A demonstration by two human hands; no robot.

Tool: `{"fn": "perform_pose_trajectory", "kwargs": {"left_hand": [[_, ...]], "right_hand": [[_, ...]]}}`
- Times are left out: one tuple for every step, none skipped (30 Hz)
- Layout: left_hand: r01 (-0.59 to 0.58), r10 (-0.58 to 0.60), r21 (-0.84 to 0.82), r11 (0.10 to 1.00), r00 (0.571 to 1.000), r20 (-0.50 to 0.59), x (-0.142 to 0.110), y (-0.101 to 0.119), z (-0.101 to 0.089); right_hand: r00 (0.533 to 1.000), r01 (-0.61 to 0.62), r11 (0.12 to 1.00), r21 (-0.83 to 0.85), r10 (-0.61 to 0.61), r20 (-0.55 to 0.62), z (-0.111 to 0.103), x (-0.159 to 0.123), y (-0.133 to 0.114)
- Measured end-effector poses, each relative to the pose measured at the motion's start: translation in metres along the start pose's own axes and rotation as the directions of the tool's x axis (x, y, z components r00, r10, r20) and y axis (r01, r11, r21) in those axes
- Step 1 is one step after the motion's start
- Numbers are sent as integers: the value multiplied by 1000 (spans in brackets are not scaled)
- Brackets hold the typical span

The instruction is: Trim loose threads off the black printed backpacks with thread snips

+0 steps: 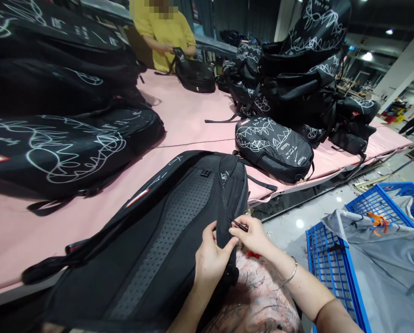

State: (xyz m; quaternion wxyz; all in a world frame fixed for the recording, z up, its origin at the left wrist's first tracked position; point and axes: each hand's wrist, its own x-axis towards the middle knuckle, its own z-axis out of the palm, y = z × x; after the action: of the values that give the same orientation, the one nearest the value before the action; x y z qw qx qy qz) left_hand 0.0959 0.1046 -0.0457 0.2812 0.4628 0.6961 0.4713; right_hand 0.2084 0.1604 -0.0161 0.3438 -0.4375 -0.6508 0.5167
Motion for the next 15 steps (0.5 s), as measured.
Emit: {"fn": "perform_pose_trajectory", "kwargs": {"left_hand": [[-7,7,3,1000,1000,-14,-1,1,0],[-19,19,5,1000,999,-34,-2,2,0],[-34,34,-1,999,998,-52,-4,3,0],[-48,47,-20,999,996,-70,-5,4,-1],[-58,53,-55,997,995,-89,-7,5,-1],[-67,55,-106,992,992,-115,-9,6,-2],[-76,52,-161,984,988,-147,-10,7,-3],[-87,49,-206,975,982,-180,-10,8,-4],[-101,51,-235,967,976,-210,-10,8,-6],[-116,58,-242,963,971,-233,-9,9,-7],[-132,72,-235,963,967,-245,-8,9,-8],[-145,89,-217,965,964,-250,-6,10,-10],[-157,105,-197,968,962,-253,-4,11,-11],[-171,122,-177,969,959,-256,-2,11,-11],[-183,138,-158,970,956,-257,0,12,-12]], "right_hand": [[1000,-5,1000,12,5,1,0,0,0],[1000,-12,1000,28,12,-2,1,0,0],[1000,-24,999,46,25,-10,1,1,-1],[999,-40,997,68,42,-20,2,1,-2],[998,-57,994,91,60,-29,2,2,-2],[996,-74,991,113,78,-35,3,3,-3],[995,-87,987,132,92,-34,4,3,-4],[995,-94,985,145,99,-30,5,4,-5],[995,-96,984,152,101,-25,6,4,-5],[995,-94,984,153,99,-24,7,4,-6],[995,-89,985,150,94,-26,7,4,-6],[996,-81,986,144,85,-28,7,4,-6],[997,-69,988,136,74,-28,7,4,-6],[998,-55,991,125,58,-25,7,4,-6],[999,-37,993,109,39,-18,7,4,-6]]}}
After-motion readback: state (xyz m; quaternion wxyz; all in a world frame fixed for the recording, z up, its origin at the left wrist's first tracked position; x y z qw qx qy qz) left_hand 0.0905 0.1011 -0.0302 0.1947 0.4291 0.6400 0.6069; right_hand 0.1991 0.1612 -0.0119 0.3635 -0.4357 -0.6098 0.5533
